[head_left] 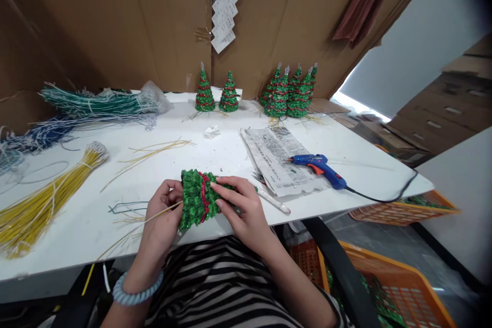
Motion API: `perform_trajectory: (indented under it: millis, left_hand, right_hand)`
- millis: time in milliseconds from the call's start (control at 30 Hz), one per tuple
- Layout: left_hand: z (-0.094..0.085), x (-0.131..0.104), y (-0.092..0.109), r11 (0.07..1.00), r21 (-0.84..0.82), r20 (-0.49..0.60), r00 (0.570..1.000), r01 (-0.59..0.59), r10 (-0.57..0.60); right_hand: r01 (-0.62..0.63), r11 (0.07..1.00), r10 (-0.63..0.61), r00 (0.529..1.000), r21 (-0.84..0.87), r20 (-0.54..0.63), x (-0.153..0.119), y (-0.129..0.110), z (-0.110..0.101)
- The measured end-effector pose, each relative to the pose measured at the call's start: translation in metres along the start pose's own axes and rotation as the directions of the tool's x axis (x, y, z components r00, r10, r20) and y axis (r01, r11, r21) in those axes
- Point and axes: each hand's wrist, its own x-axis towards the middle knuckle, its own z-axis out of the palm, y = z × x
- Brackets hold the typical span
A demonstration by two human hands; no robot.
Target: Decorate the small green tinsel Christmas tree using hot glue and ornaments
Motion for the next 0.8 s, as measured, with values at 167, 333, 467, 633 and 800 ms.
perform_trajectory:
  millis: [167, 333, 467, 633, 800]
  left_hand:
    - [-0.0005, -0.0003, -0.0005, 1.000, -0.001, 0.017, 1.000, 0.018, -0.018]
    - [0.0008, -0.0012, -0.0007, 1.000, 0.002, 0.014, 1.000, 0.011, -0.011]
    - [0.0029, -0.0012, -0.0003, 1.000, -0.005, 0.007, 1.000, -0.021, 0.021]
    - [0.0015, -0.0006, -0.0021, 0.999, -0.007, 0.009, 0.999, -0.052, 0.052]
    - [0.0008, -0.0002, -0.0026, 0.998, 0.007, 0.008, 0.998, -0.064, 0.064]
  right_hand:
    - [0.023, 0.999, -0.023, 1.000, -0.027, -0.005, -0.0007, 0.0001, 0.0005]
    - [0.047, 0.998, -0.048, 0.999, -0.043, -0.023, -0.0006, -0.0006, 0.0014]
    - [0.052, 0.997, -0.054, 0.998, -0.052, -0.025, -0.0006, -0.0012, 0.0014]
    - [0.035, 0.997, -0.036, 0.999, -0.066, -0.008, -0.0014, -0.0027, 0.0011]
    - [0.044, 0.996, -0.046, 0.999, -0.083, -0.013, -0.0011, -0.0028, 0.0011]
